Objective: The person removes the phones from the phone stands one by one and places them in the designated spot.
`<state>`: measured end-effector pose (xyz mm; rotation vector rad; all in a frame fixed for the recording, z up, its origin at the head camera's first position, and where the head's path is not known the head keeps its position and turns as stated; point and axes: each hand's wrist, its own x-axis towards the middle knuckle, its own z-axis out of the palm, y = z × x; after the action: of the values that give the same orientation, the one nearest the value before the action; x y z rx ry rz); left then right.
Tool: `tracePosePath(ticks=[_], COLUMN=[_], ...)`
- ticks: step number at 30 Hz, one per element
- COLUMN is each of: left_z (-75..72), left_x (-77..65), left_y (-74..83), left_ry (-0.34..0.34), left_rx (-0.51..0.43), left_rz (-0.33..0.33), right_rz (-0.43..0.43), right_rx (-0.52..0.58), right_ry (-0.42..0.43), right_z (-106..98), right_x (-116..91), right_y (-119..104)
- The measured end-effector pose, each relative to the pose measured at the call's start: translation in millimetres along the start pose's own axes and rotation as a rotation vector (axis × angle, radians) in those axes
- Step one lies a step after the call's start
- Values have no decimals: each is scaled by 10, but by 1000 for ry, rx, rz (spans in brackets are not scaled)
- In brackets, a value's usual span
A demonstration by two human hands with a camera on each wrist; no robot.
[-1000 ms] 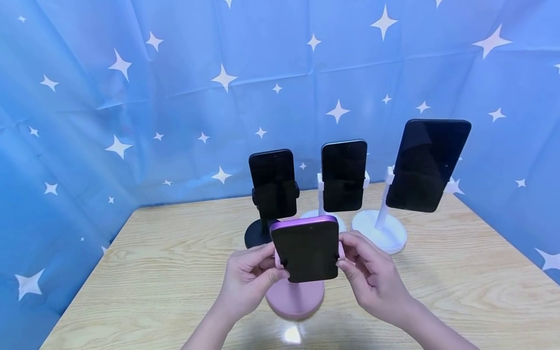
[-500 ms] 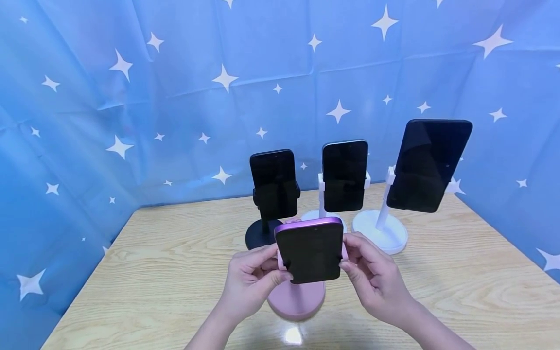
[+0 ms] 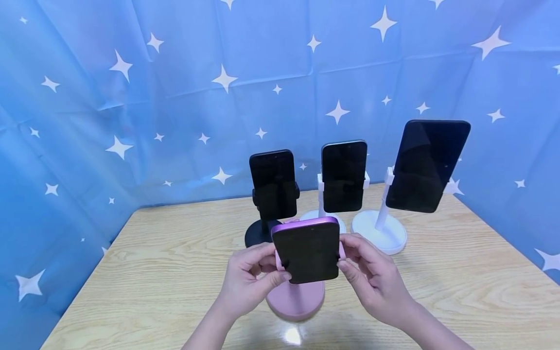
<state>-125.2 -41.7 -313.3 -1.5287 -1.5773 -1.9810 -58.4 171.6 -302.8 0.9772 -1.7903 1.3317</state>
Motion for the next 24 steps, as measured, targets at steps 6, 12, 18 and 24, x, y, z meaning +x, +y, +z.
tracePosePath(ticks=[6, 12, 18, 24], left_z=[-65, -115, -86, -53], left_x=[59, 197, 352, 428], left_y=[-15, -34, -45, -101], left_ry=[-18, -112, -277, -360], left_rx=[103, 104, 108, 190], left_rz=[35, 61, 36, 46], right_rz=[30, -67, -216, -165], right_rx=[-93, -269, -413, -639], right_ry=[-7, 90, 141, 85], right_z=[4, 123, 245, 570], right_x=[32, 248, -71, 355], right_y=[-73, -214, 533, -94])
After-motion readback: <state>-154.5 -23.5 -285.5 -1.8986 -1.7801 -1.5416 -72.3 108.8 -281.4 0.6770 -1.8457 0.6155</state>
